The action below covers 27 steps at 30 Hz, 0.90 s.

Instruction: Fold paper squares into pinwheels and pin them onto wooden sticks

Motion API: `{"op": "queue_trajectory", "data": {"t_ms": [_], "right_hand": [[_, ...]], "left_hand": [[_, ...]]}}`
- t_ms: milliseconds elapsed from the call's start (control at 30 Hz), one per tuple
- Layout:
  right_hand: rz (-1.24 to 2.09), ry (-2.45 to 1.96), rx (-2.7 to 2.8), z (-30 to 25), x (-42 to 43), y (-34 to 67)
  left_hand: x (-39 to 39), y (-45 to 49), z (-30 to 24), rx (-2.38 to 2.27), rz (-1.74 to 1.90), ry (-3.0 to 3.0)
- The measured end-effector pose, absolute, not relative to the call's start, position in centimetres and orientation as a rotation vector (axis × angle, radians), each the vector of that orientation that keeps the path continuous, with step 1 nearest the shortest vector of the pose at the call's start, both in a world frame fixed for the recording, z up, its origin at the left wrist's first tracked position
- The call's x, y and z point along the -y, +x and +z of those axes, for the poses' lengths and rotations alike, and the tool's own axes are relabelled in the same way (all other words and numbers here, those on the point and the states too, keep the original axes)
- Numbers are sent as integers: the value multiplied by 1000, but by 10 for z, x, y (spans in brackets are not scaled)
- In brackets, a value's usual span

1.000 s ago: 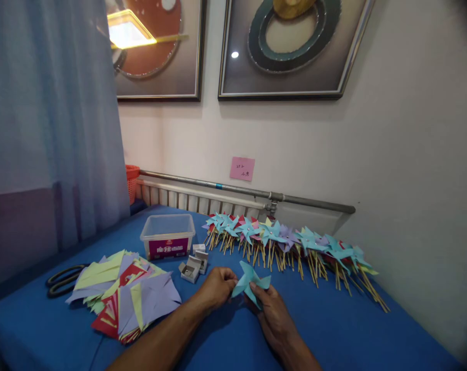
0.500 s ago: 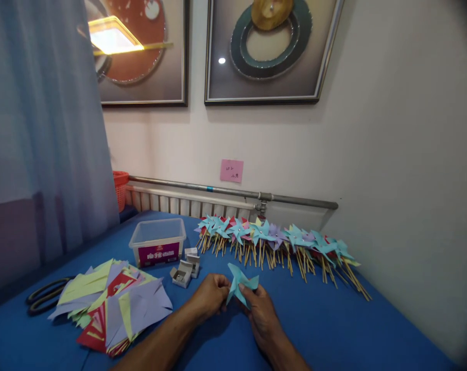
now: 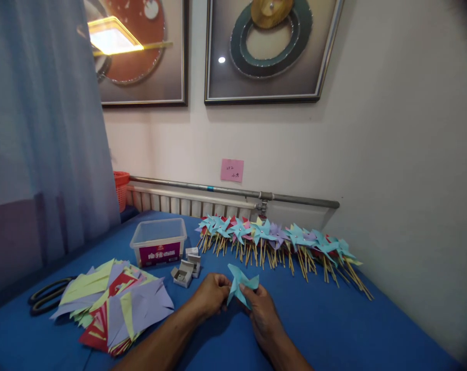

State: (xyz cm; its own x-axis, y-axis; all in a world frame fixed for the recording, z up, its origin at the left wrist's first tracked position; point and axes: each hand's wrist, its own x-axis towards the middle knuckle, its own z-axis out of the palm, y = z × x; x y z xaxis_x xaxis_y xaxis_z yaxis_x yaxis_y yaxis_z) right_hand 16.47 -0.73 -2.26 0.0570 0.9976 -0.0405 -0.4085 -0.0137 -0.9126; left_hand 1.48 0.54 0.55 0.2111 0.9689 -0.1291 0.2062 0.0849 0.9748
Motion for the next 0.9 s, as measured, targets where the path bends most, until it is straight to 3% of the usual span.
{"op": "queue_trajectory", "data": {"t_ms": [900], "right_hand": [[1312, -943, 847, -39, -2, 166]], "left_hand": [[-5, 22, -6, -1204, 887, 1316]]}}
